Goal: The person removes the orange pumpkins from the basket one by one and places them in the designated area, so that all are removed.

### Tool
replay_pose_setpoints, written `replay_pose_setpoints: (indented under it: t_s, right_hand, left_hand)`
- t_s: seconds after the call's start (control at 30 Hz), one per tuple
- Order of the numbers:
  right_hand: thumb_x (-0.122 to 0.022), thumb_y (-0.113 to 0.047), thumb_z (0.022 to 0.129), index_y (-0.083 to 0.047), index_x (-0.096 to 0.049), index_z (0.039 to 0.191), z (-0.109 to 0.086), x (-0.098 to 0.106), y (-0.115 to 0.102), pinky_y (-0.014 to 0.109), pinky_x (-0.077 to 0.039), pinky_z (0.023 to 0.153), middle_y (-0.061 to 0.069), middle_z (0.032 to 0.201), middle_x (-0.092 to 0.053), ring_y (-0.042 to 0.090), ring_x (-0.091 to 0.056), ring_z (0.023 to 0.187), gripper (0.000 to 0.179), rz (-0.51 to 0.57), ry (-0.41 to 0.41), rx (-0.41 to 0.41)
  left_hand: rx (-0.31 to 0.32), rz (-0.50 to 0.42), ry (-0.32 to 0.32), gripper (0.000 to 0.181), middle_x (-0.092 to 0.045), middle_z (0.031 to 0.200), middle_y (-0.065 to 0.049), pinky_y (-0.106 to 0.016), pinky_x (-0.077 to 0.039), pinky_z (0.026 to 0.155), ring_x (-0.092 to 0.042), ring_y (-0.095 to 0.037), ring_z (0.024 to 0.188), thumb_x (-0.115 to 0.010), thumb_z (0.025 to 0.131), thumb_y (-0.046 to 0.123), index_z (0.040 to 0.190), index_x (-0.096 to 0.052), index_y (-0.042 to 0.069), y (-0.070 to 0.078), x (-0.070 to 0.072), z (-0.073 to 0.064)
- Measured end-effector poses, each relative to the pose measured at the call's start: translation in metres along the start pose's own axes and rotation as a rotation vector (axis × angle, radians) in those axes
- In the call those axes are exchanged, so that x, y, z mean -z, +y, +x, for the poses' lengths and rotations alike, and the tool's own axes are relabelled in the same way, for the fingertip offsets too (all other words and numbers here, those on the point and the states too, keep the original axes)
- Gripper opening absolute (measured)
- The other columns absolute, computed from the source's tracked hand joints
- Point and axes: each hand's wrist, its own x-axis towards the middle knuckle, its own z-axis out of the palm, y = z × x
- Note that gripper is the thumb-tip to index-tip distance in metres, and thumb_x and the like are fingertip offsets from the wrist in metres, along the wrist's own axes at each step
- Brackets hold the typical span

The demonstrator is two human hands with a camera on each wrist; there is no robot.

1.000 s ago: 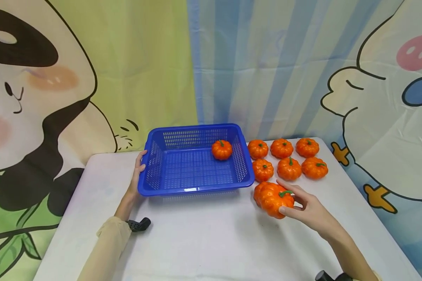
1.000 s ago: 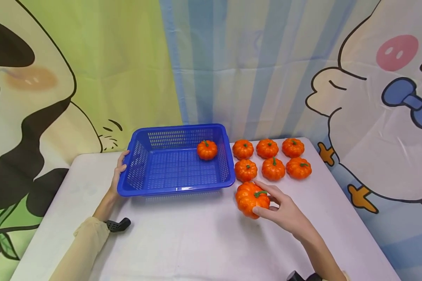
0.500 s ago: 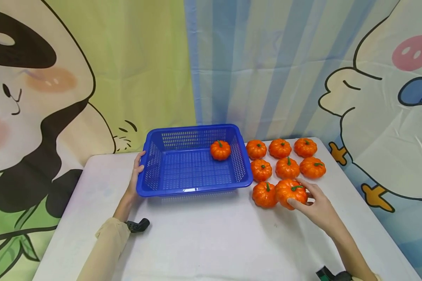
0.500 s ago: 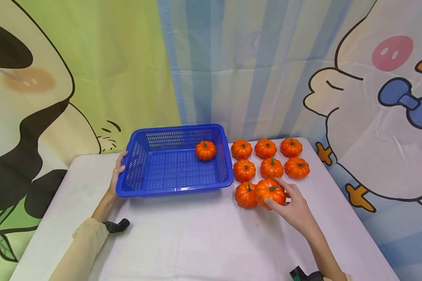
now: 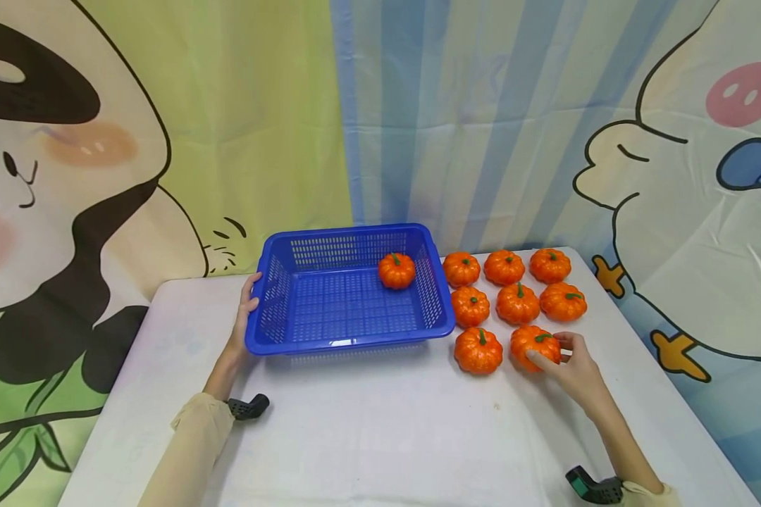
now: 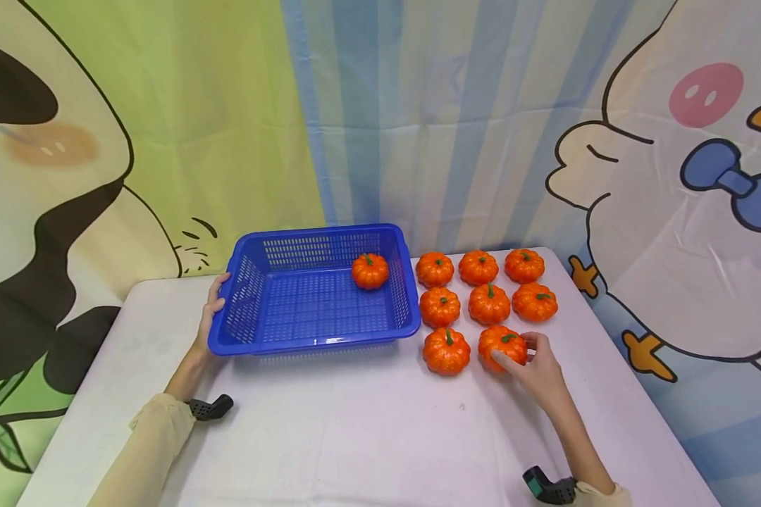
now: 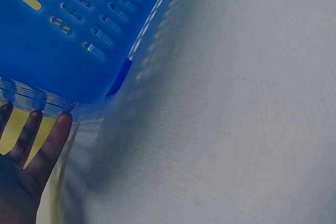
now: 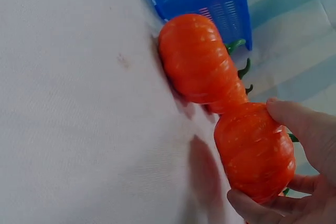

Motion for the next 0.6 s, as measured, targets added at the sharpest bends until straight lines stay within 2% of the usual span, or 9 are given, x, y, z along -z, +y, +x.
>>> replay_pose_setpoints:
  t_s: [0.27,0.6]
  right_hand:
    - [-0.062,-0.061,0.084,0.004,-0.017,0.144,0.013,-0.006,0.009,0.058,-0.042,0.102,0.033,0.145,-0.029,0.048,-0.039,0.125,0.099,-0.007,-0.002,0.004]
    - [-0.065,-0.058,0.083,0.005,-0.015,0.143,0.018,-0.008,0.011,0.059,-0.040,0.103,0.034,0.145,-0.029,0.049,-0.036,0.128,0.101,-0.004,-0.009,0.021]
  left_hand:
    - [0.011,0.004,0.001,0.055,-0.003,0.161,-0.010,-0.024,-0.050,0.083,-0.039,-0.022,0.123,-0.018,0.101,0.026,0.154,-0.005,0.028,0.001,0.000,-0.001]
    - [0.003,0.006,-0.002,0.054,-0.002,0.161,-0.011,-0.023,-0.049,0.084,-0.038,-0.022,0.124,-0.018,0.101,0.025,0.154,-0.008,0.030,0.001,0.000,-0.001]
